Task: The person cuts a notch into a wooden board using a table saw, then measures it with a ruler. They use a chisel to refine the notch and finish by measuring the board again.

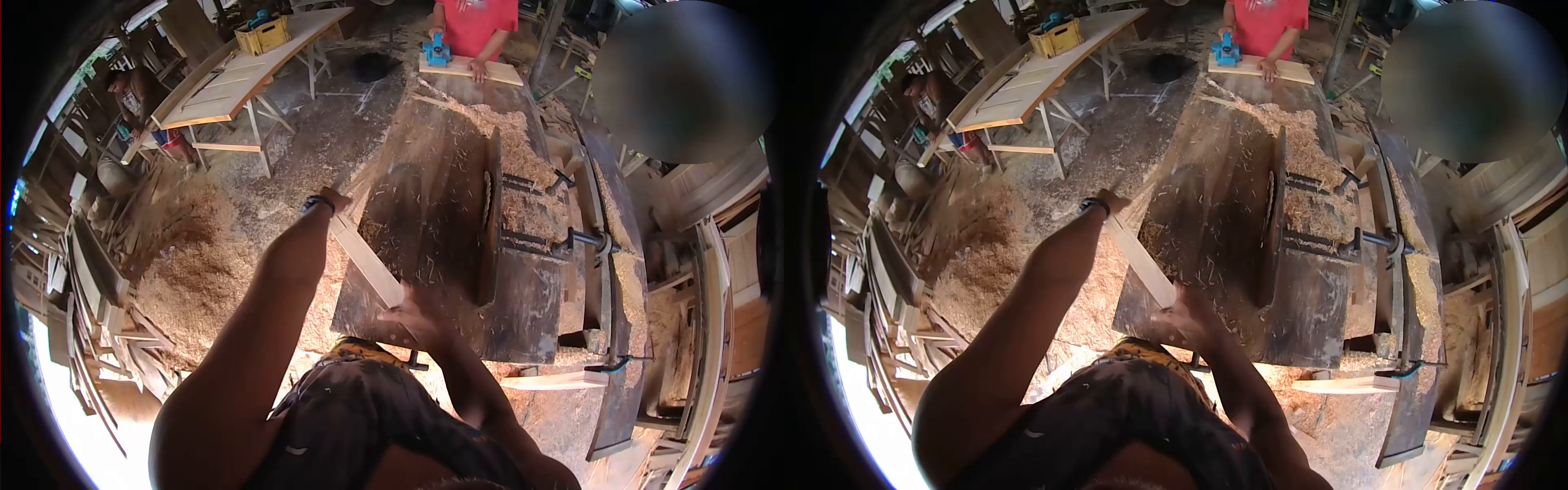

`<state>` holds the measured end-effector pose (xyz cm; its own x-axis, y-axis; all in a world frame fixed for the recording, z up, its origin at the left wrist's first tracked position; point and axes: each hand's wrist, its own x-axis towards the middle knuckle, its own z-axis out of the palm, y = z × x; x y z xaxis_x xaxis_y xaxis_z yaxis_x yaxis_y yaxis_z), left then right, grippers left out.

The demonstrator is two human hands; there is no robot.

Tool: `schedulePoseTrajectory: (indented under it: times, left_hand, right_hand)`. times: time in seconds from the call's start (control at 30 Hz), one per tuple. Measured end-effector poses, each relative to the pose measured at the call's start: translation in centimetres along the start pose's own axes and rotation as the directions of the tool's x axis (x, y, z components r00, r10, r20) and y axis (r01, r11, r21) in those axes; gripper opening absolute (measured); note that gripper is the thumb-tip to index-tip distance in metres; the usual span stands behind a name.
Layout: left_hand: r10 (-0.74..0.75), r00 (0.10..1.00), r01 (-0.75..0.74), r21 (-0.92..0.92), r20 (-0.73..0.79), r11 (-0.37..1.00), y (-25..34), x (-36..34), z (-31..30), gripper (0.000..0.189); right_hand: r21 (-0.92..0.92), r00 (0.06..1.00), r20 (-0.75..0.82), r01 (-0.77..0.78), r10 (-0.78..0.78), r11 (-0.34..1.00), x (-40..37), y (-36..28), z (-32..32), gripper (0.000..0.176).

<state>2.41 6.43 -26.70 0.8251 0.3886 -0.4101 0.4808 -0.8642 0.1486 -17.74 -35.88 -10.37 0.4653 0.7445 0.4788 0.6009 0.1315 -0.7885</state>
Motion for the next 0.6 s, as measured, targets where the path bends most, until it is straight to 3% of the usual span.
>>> schedulePoseTrajectory:
  times: [0.03,0.07,0.1,0.13,0.17,0.23,0.27,0.33,0.37,0.43,0.47,0.57,0.6]
  left_hand:
    - [0.057,0.998,-0.062,0.193,0.032,0.979,-1.0,0.1,0.6,0.066]
    - [-0.122,0.979,0.121,-0.018,-0.166,0.992,0.7,-3.0,-0.2,0.056]
    - [-0.321,0.892,0.248,-0.250,-0.317,0.936,3.0,-6.9,-0.9,0.046]
    - [-0.321,0.886,0.249,-0.242,-0.334,0.938,2.8,-8.6,-0.4,0.046]
    - [-0.345,0.878,0.249,-0.299,-0.332,0.921,2.9,-9.5,-0.4,0.046]
    - [-0.384,0.863,0.229,-0.424,-0.328,0.876,4.2,-10.2,-2.1,0.051]
    - [-0.399,0.870,0.260,-0.418,-0.290,0.870,5.2,-12.1,-3.9,0.052]
    - [-0.414,0.877,0.317,-0.353,-0.244,0.880,5.9,-14.3,-5.6,0.053]
    - [-0.393,0.888,0.323,-0.284,-0.238,0.903,5.8,-14.4,-5.7,0.053]
    - [-0.383,0.872,0.278,-0.335,-0.305,0.900,4.7,-12.3,-4.0,0.050]
    - [-0.384,0.877,0.267,-0.373,-0.288,0.889,5.4,-13.8,-4.9,0.049]
    - [-0.369,0.874,0.245,-0.368,-0.316,0.897,5.8,-14.1,-4.9,0.047]
    - [-0.366,0.868,0.243,-0.356,-0.335,0.902,5.7,-14.0,-5.0,0.047]
  right_hand:
    - [0.006,1.000,0.008,0.014,-0.014,1.000,-0.2,0.9,0.1,0.088]
    - [0.283,0.986,0.056,-0.167,0.157,0.944,-0.3,2.6,0.7,0.087]
    - [0.524,0.941,0.149,-0.336,0.305,0.783,-0.4,4.3,1.6,0.087]
    - [0.700,0.871,0.270,-0.470,0.410,0.538,-0.5,5.2,2.2,0.086]
    - [0.701,0.886,0.251,-0.445,0.390,0.557,-0.4,4.8,2.0,0.086]
    - [0.603,0.927,0.090,-0.341,0.364,0.721,-0.3,2.9,1.1,0.083]
    - [0.593,0.936,0.097,-0.328,0.339,0.736,-0.1,2.3,0.5,0.083]
    - [0.673,0.850,0.246,-0.496,0.466,0.549,0.3,1.6,0.5,0.080]
    - [0.678,0.856,0.251,-0.489,0.452,0.549,0.5,2.3,0.9,0.080]
    - [0.293,0.790,0.295,-0.611,0.538,0.736,0.2,5.1,1.4,0.077]
    - [0.417,0.820,0.276,-0.573,0.502,0.706,-0.9,6.7,2.2,0.071]
    - [0.408,0.874,0.166,-0.483,0.457,0.775,-3.9,11.0,4.4,0.064]
    - [0.410,0.871,0.157,-0.486,0.465,0.772,-2.8,8.8,3.8,0.064]
